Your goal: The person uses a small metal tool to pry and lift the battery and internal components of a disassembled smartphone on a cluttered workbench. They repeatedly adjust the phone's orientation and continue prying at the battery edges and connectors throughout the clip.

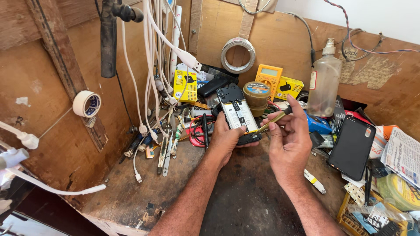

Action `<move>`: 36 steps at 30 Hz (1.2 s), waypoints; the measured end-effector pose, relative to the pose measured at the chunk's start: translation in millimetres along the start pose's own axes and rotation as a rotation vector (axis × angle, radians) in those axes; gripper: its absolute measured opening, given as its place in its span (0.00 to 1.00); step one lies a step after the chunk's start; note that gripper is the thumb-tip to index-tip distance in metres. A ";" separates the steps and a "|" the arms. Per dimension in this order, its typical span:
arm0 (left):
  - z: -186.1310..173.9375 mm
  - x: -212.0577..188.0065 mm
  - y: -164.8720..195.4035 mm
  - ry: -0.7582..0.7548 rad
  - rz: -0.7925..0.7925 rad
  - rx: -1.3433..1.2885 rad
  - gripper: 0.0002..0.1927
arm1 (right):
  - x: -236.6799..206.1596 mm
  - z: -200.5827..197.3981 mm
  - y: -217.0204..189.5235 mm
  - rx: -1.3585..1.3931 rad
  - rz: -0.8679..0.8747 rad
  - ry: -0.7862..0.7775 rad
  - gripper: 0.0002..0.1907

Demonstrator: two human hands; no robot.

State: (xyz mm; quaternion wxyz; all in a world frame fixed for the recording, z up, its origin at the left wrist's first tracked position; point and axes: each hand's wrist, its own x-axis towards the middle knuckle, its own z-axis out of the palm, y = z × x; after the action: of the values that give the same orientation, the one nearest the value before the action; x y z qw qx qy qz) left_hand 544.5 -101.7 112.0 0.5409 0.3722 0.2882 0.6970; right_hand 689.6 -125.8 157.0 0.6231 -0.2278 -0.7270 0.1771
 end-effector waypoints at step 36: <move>3.9 -22.8 23.6 0.028 -0.035 -0.006 0.26 | 42.4 -171.8 -7.3 -0.081 0.590 0.273 0.07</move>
State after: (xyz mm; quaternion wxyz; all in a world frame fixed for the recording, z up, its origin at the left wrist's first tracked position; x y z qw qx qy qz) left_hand 538.1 -129.7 128.5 0.5498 0.3559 0.3001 0.6935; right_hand 853.2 -113.0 223.5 0.6269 -0.4749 -0.5459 0.2889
